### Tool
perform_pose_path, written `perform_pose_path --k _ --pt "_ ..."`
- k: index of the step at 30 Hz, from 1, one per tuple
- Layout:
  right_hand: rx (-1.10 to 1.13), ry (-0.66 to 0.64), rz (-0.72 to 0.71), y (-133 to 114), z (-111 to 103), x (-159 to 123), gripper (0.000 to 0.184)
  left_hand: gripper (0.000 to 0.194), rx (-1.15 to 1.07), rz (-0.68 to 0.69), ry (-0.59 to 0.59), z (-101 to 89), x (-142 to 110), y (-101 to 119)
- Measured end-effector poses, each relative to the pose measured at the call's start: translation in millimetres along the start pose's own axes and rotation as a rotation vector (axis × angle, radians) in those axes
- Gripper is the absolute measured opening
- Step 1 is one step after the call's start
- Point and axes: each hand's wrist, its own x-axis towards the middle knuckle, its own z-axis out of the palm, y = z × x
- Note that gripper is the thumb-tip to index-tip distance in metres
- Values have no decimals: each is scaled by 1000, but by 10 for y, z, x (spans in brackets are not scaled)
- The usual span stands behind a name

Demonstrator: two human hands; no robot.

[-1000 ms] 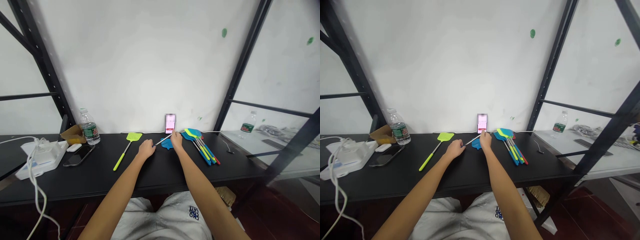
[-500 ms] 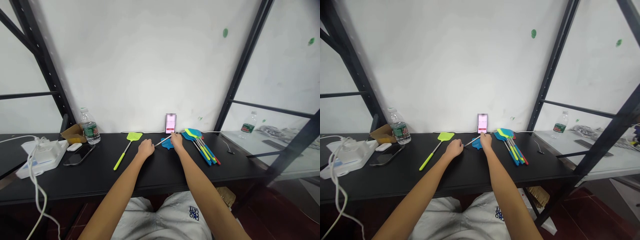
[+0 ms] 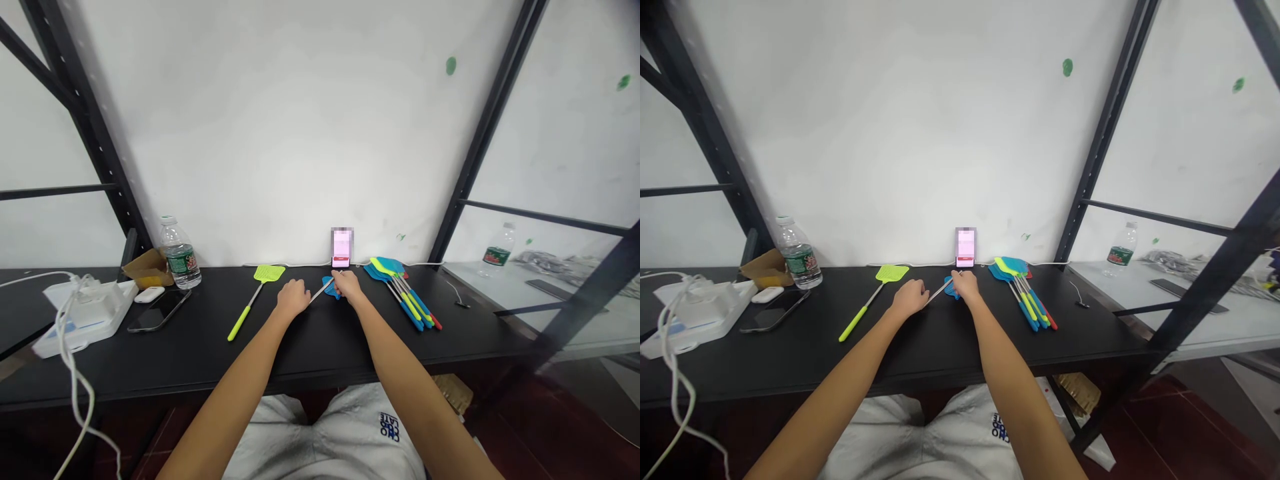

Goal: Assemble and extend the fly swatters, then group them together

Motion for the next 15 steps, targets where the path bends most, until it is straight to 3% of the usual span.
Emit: perform_pose_path --k 11,15 --pt "31 16 24 -7 -14 -3 35 21 -5 -2 -35 -25 1 -15" --pt "82 90 27 -17 -64 5 31 18 -26 0 -26 -15 7 -27"
